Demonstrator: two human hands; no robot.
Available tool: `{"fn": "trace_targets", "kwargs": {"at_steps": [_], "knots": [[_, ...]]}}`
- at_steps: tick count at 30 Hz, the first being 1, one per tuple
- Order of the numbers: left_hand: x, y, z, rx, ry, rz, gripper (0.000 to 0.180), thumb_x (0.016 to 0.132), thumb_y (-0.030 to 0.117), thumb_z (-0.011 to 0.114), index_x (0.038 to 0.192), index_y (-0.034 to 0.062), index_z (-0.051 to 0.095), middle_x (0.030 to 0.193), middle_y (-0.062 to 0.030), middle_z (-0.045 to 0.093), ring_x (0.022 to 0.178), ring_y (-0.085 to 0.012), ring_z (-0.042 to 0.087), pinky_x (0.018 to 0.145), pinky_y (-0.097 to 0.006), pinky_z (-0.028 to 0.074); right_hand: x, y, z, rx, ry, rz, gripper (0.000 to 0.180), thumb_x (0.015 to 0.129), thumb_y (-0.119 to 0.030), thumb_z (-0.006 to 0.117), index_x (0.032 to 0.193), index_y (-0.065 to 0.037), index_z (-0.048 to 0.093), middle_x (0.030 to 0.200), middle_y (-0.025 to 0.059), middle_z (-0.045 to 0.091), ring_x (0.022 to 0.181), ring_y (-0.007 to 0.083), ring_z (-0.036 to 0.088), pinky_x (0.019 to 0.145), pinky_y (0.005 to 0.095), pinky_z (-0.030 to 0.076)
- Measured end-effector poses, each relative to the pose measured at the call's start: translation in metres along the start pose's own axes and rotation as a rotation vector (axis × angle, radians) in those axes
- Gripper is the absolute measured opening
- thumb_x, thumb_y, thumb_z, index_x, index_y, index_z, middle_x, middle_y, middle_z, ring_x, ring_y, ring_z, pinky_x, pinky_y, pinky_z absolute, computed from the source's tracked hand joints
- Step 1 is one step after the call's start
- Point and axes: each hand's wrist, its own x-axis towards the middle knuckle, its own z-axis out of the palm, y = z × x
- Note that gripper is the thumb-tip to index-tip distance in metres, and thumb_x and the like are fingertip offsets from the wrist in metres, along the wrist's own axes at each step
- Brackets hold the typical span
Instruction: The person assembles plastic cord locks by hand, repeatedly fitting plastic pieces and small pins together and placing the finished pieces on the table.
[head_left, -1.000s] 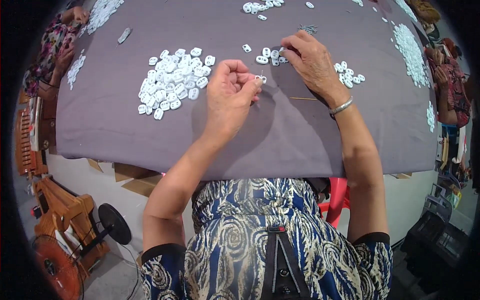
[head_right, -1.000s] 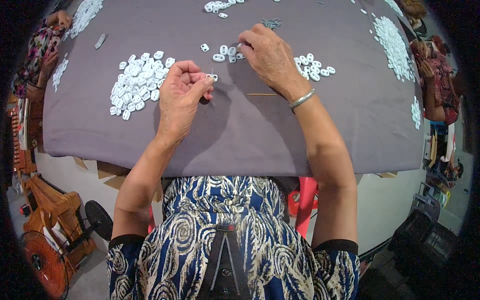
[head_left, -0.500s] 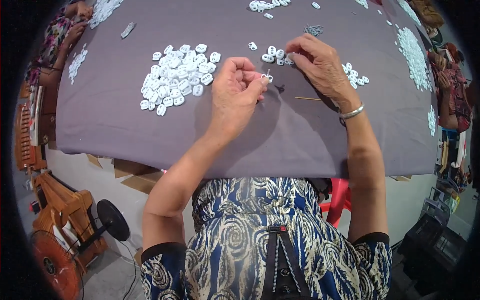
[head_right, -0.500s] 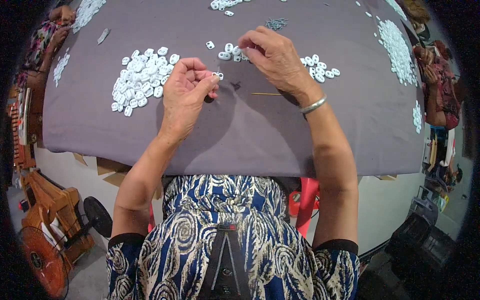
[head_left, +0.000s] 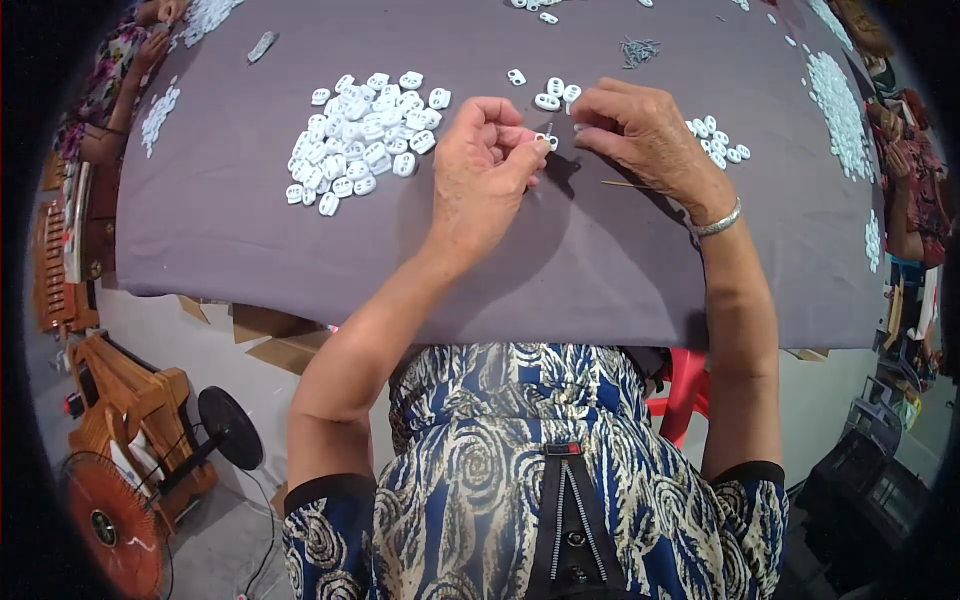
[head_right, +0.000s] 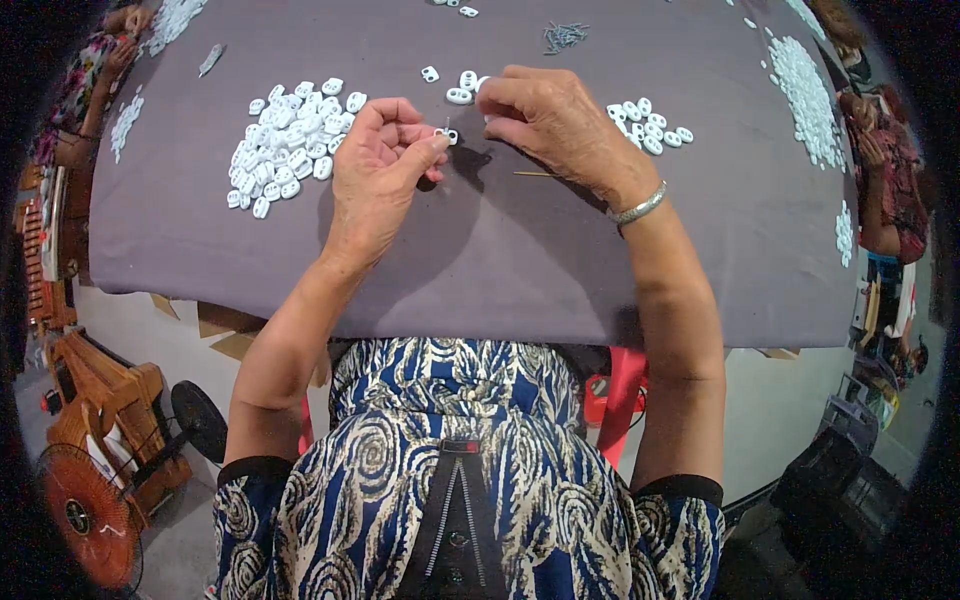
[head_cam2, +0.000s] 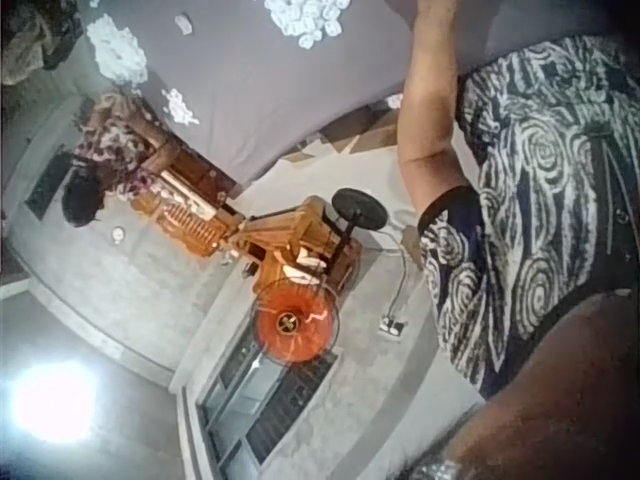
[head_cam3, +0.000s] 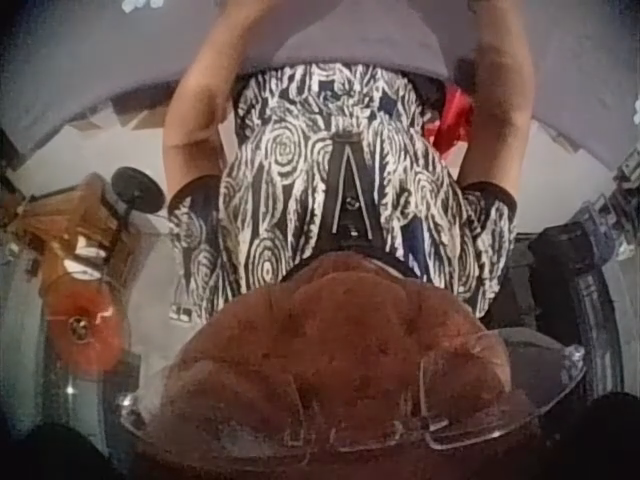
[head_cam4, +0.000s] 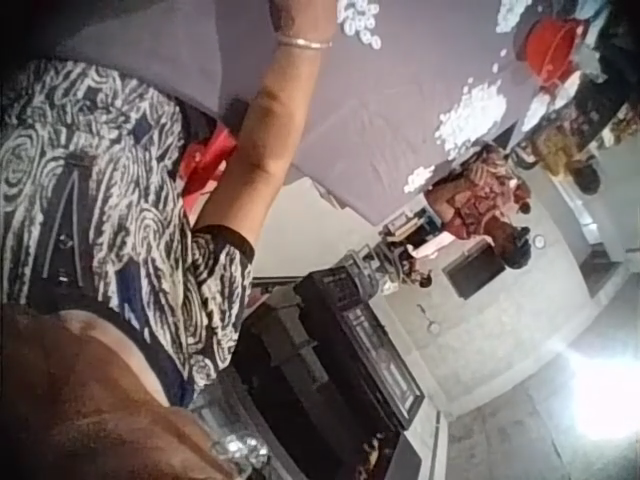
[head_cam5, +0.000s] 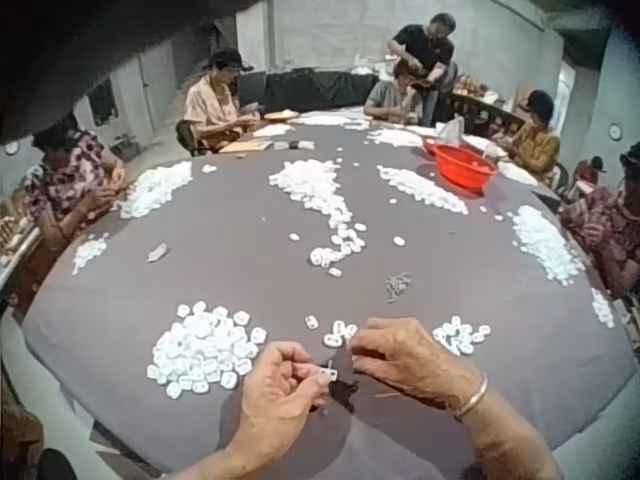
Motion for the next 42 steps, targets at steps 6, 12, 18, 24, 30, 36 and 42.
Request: {"fn": "trace_targets", "kwargs": {"at_steps": [6,12,18,24,30,36,42], "knots": [[-0.001,0.001,-0.001,-0.002,-0.007,-0.011,0.028,0.083,-0.002,0.062,0.106,0.0014,0.047,0.086,-0.0054,0.058,0.074,-0.01,0.057,0.062,-0.023,0.05,0.0,0.0,-0.002,-0.018,-0.008,0.007,0.016,0.076,-0.01,0.068,0.086,-0.001,0.06,0.077,0.0116,0.06,0.067,0.0271,0.058,0.062,0.0347,0.048],[-0.001,0.004,0.0,0.005,-0.024,-0.019,0.028,0.083,-0.001,0.062,0.107,0.001,0.047,0.087,-0.0051,0.058,0.074,-0.0099,0.057,0.062,-0.022,0.05,0.004,-0.009,0.007,0.337,0.106,0.166,0.013,0.083,-0.012,0.064,0.091,-0.002,0.063,0.071,0.0022,0.059,0.059,0.0115,0.052,0.055,0.0256,0.043],[0.0,0.001,-0.001,-0.009,-0.048,-0.008,0.028,0.084,-0.001,0.062,0.108,0.0009,0.048,0.088,-0.0047,0.058,0.075,-0.0096,0.057,0.062,-0.022,0.049,0.005,-0.015,0.013,0.662,0.12,0.353,0.014,0.086,-0.015,0.062,0.092,-0.003,0.064,0.069,-0.0045,0.055,0.06,0.0027,0.047,0.052,0.0184,0.038],[0.0,0.0,-0.001,0.0,-0.046,0.0,0.027,0.084,-0.001,0.062,0.107,0.001,0.048,0.088,-0.0046,0.058,0.075,-0.0091,0.056,0.062,-0.021,0.048,0.006,-0.017,0.017,0.611,0.127,0.301,0.014,0.086,-0.013,0.062,0.093,-0.001,0.064,0.071,-0.0038,0.057,0.063,0.0038,0.048,0.055,0.02,0.04],[-0.001,0.001,0.0,0.017,-0.046,0.001,0.026,0.084,-0.001,0.062,0.106,0.0012,0.049,0.087,-0.0041,0.058,0.075,-0.0086,0.056,0.062,-0.021,0.048,0.005,-0.017,0.018,0.552,0.132,0.273,0.014,0.084,-0.013,0.062,0.092,-0.001,0.065,0.072,-0.003,0.058,0.066,0.0047,0.05,0.059,0.0214,0.042],[-0.001,0.0,0.0,0.027,-0.054,0.024,0.026,0.084,-0.001,0.062,0.106,0.0009,0.049,0.086,-0.0037,0.058,0.074,-0.0085,0.056,0.062,-0.021,0.048,0.005,-0.016,0.019,0.498,0.126,0.245,0.014,0.084,-0.012,0.062,0.092,-0.001,0.065,0.071,-0.002,0.058,0.066,0.0049,0.051,0.06,0.0216,0.043],[-0.001,-0.001,-0.001,0.042,-0.051,0.037,0.025,0.084,-0.001,0.062,0.105,0.001,0.049,0.085,-0.0031,0.057,0.074,-0.0084,0.056,0.062,-0.02,0.048,0.005,-0.016,0.019,0.48,0.15,0.211,0.014,0.084,-0.012,0.063,0.092,-0.001,0.065,0.071,-0.0012,0.059,0.066,0.0051,0.052,0.059,0.0221,0.044]]}}
